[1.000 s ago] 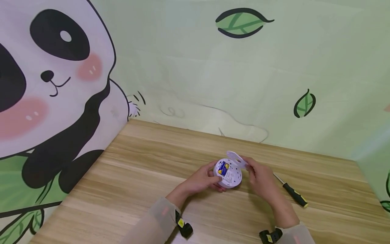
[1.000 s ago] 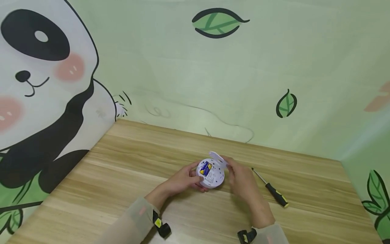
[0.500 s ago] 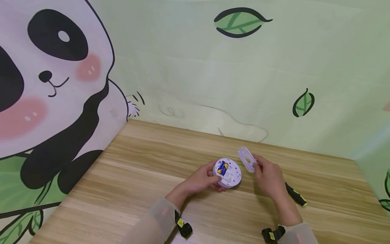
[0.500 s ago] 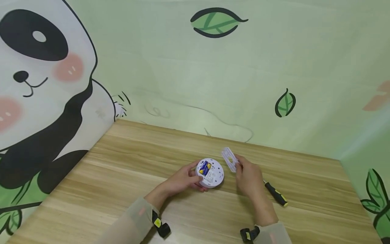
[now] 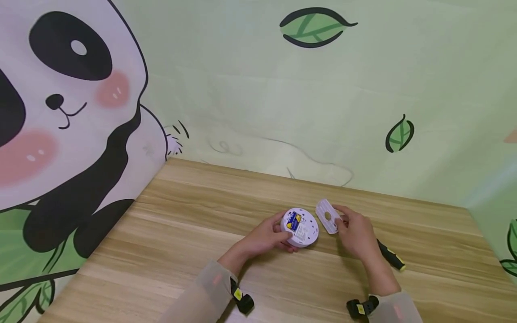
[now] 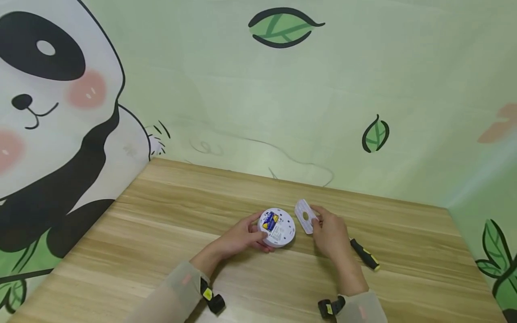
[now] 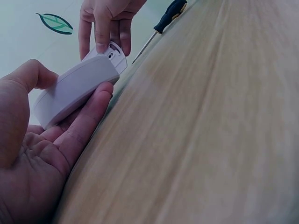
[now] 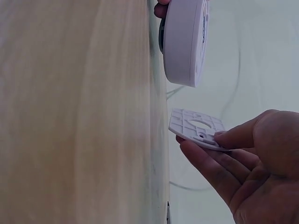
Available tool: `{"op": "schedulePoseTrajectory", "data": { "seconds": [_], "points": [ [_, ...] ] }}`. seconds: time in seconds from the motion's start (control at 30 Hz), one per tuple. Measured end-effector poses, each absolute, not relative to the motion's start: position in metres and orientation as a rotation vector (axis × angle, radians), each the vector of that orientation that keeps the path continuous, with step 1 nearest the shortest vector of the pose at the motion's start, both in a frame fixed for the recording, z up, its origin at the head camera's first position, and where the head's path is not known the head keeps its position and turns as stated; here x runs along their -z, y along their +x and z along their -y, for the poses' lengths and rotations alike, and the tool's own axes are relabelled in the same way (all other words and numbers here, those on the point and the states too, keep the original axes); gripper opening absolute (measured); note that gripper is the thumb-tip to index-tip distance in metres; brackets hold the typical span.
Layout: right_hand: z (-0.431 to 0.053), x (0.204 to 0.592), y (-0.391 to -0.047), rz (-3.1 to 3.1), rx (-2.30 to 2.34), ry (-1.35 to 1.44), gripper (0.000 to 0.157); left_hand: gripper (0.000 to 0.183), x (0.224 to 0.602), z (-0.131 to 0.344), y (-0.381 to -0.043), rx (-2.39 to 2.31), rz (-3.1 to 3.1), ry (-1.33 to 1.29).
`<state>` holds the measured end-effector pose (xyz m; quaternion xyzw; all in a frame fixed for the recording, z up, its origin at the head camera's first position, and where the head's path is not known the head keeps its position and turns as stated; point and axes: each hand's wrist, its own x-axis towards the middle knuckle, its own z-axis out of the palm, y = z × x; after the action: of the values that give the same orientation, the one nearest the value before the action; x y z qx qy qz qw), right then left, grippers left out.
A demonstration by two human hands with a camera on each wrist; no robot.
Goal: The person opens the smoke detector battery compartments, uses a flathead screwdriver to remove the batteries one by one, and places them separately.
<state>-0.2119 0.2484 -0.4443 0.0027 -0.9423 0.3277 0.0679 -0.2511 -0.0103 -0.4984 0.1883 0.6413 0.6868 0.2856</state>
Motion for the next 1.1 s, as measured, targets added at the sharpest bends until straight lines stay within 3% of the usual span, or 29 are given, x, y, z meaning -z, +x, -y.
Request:
{"op": "schedulePoseTrajectory", "data": {
  "seconds": [0.17, 1.1],
  "points": [
    [-0.2504, 0.4459, -0.2127, 2.863, -1.075, 0.016, 0.045, 0.076, 0.5003, 0.0100, -0.2528, -1.831, -1.716, 0.495],
    [-0.2584, 0.4525, -0.2144, 2.969, -0.870, 0.053, 0.042, 0.076, 0.4978, 0.0096, -0.2513, -1.826, -1.720, 0.499]
  ]
}}
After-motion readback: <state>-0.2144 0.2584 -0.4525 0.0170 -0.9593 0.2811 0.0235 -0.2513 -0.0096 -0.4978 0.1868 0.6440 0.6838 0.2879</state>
